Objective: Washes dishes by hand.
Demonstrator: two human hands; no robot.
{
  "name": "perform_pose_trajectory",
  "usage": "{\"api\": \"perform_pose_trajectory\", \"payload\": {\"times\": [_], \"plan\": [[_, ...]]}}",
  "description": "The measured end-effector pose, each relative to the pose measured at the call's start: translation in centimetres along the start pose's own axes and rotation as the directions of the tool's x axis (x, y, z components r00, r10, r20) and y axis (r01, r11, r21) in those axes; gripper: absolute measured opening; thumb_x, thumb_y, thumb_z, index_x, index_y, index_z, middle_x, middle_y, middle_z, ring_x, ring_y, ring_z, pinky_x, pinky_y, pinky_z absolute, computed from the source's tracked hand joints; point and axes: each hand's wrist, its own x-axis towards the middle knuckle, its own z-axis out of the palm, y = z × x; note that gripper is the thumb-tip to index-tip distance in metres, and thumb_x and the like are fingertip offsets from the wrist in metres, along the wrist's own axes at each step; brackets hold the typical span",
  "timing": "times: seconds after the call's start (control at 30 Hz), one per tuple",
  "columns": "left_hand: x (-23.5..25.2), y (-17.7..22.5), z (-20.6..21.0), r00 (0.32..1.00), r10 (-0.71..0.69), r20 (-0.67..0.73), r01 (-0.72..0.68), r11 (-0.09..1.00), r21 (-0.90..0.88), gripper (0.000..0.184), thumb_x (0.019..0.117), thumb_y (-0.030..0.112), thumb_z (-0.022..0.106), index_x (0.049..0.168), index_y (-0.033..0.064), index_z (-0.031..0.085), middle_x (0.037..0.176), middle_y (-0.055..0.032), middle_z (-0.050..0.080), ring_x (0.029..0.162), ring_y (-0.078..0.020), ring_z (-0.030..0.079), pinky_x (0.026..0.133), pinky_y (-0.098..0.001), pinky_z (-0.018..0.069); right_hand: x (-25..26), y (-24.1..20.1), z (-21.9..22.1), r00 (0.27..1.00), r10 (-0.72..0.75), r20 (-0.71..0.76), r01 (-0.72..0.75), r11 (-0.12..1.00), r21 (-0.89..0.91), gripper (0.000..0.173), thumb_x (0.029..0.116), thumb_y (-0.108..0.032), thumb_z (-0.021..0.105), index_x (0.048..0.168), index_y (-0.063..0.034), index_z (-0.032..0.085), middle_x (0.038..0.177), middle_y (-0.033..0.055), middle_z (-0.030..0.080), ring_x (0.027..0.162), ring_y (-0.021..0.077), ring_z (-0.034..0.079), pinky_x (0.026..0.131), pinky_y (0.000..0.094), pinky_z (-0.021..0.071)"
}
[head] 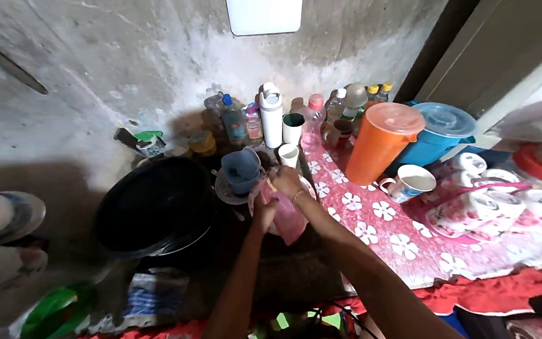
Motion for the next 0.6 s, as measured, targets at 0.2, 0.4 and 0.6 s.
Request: {"api": "perform_pose_trajectory", "payload": {"times": [0.2, 0.4, 0.6], "plan": [[0.0, -0.3, -0.6, 0.996, 0.094, -0.003, -0.094, 0.992, -0.088, 0.042, 0.0924, -0.009, 0.059, 0.132, -0.0177, 0.051, 0.123, -0.0275, 0.063, 0.112, -0.0200, 0.063, 0.100, -0.0314, 0.0504, -0.4, 0.6, 2.0, 0.993, -0.050, -0.105, 0.058, 0.996, 0.074, 0.035, 0.1026, -0.030, 0.059, 0.107, 0.0018, 0.073, 0.104, 0.0236, 0.070, 0.102, 0.0387, 0.067, 0.091, 0.0591, 0.0502], [-0.5, -0.8, -2.4, 0.988, 0.077, 0.131, -0.061, 0.991, -0.122, 0.035, 0.0934, -0.002, 0.063, 0.126, -0.0141, 0.057, 0.113, -0.0203, 0.067, 0.097, -0.0123, 0.066, 0.087, -0.0280, 0.0555, -0.3, 1.1, 0.4, 0.986, 0.064, -0.151, -0.053, 0.995, 0.079, 0.041, 0.1099, -0.026, 0.045, 0.104, 0.0055, 0.070, 0.097, 0.0246, 0.068, 0.094, 0.0352, 0.066, 0.088, 0.0531, 0.0498], [-0.2, -0.1, -3.5, 0.958, -0.022, 0.287, 0.050, 0.995, -0.091, 0.047, 0.0911, -0.008, 0.064, 0.136, -0.0115, 0.049, 0.126, -0.0203, 0.061, 0.113, -0.0163, 0.062, 0.099, -0.0322, 0.0520, -3.1, 0.1, 2.8, 0.933, -0.355, -0.059, 0.341, 0.924, -0.170, 0.036, 0.1043, -0.020, 0.052, 0.115, 0.0083, 0.072, 0.113, 0.0286, 0.071, 0.114, 0.0425, 0.066, 0.104, 0.0542, 0.0480]]}}
